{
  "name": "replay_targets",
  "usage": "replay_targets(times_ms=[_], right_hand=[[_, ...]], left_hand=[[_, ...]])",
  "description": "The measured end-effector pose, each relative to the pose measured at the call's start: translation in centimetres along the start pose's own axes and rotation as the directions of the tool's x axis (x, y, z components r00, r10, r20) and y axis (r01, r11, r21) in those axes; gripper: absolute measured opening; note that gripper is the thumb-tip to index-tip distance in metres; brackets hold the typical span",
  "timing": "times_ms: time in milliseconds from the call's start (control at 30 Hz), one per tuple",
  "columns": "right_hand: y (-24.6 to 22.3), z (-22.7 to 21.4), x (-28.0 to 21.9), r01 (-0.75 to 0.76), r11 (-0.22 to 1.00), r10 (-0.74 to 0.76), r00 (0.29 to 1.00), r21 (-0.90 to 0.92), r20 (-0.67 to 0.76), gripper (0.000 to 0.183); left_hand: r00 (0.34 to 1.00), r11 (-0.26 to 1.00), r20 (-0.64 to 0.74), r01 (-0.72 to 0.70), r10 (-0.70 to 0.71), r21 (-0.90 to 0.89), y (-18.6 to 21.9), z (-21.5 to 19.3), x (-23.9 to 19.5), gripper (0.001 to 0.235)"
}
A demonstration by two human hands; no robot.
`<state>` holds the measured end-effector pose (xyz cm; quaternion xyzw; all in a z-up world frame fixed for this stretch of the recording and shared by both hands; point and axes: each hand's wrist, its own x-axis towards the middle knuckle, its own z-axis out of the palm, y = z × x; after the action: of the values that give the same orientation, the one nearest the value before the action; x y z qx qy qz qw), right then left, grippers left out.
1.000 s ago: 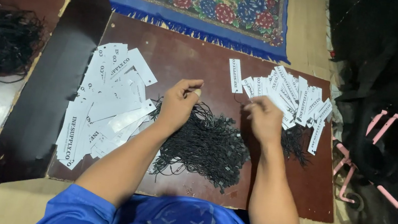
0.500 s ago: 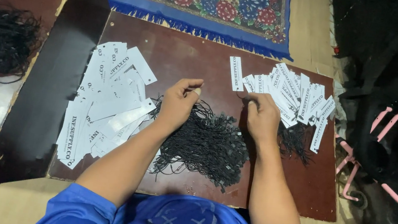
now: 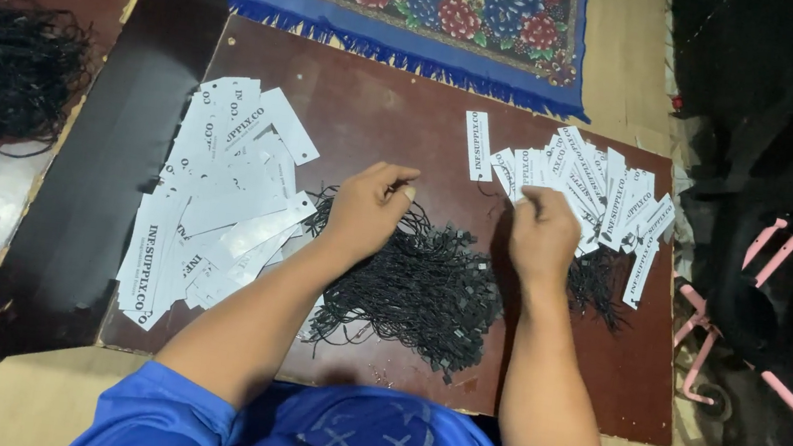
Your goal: The person repeatedly picks up white paper tags and black cables from a table, threads the tag through the cable, and places the assembled unit into a growing pile on the right. The process continues throughout the clip with consistent hand movements and no visible tools.
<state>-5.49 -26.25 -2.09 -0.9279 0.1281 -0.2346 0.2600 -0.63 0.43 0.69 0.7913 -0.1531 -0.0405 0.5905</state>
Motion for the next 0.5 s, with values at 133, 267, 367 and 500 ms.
replay_targets(times_ms=[133,267,367,500], right_hand=[[0.0,-0.6,0.5,-0.049,0.999,0.048,0.998,-0.009,-0.04,0.018],[-0.7,-0.2,0.2,-0.069,0.994,0.078,0.991,-0.083,0.113,0.02],[-1.2,-0.2,-0.1,-0.027,0.981,0.072,0.97,-0.19,0.232,0.021],[-1.5,-0.4,-0.1,0.023,0.962,0.085,0.923,-0.273,0.376,0.021]], left_hand=[[0.999,1.0,-0.038,-0.006,0.006,-0.019,-0.9,0.4,0.5,0.025],[1.0,1.0,-0.012,-0.004,0.004,0.005,-0.2,0.1,0.0,0.026],[1.0,0.999,0.005,-0.02,0.02,0.03,-0.3,0.2,-0.1,0.027],[0.999,0.998,0.012,-0.037,0.037,0.041,-0.9,0.4,0.2,0.026]])
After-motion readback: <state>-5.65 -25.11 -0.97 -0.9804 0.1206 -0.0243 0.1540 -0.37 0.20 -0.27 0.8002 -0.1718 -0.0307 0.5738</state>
